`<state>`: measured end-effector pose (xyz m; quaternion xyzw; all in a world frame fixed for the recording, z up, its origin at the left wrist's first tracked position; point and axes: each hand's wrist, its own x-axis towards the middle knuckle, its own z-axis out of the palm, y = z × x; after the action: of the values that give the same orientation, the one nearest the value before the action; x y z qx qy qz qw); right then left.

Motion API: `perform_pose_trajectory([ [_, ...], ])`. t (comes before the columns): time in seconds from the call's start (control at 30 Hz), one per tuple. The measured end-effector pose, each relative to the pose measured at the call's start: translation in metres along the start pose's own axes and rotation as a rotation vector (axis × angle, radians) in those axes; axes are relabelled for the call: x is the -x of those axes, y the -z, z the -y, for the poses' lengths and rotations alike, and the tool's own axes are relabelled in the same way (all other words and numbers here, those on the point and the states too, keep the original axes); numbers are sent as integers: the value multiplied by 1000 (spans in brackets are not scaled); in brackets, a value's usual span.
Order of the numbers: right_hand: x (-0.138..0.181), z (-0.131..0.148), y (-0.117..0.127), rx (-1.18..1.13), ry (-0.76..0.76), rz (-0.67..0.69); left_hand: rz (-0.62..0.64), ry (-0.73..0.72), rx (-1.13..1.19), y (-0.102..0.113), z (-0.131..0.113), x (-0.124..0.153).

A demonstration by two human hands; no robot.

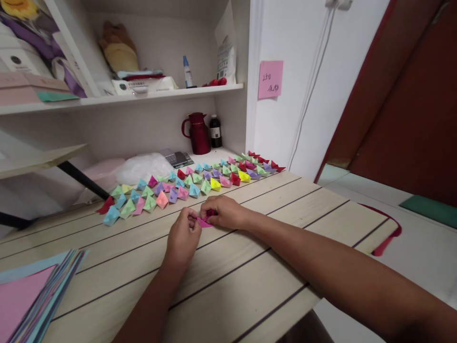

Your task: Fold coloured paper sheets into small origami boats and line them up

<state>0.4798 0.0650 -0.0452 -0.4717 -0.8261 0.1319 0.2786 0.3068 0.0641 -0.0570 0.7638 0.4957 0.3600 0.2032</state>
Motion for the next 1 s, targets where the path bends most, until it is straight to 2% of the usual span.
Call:
perform_pose_trajectory([
  [0.17, -1, 1, 1, 68, -29, 42, 3, -36, -33, 2, -2, 1],
  [0.37, -3, 6, 0, 172, -98, 27, 22, -109, -47, 1, 7, 1],
  [0.63, -4, 6, -2, 135, -116, 10, 54, -212, -46, 2, 7, 1],
  [1.0, -1, 1, -2, 55, -120, 11, 147, -240, -163, 12, 3, 1],
])
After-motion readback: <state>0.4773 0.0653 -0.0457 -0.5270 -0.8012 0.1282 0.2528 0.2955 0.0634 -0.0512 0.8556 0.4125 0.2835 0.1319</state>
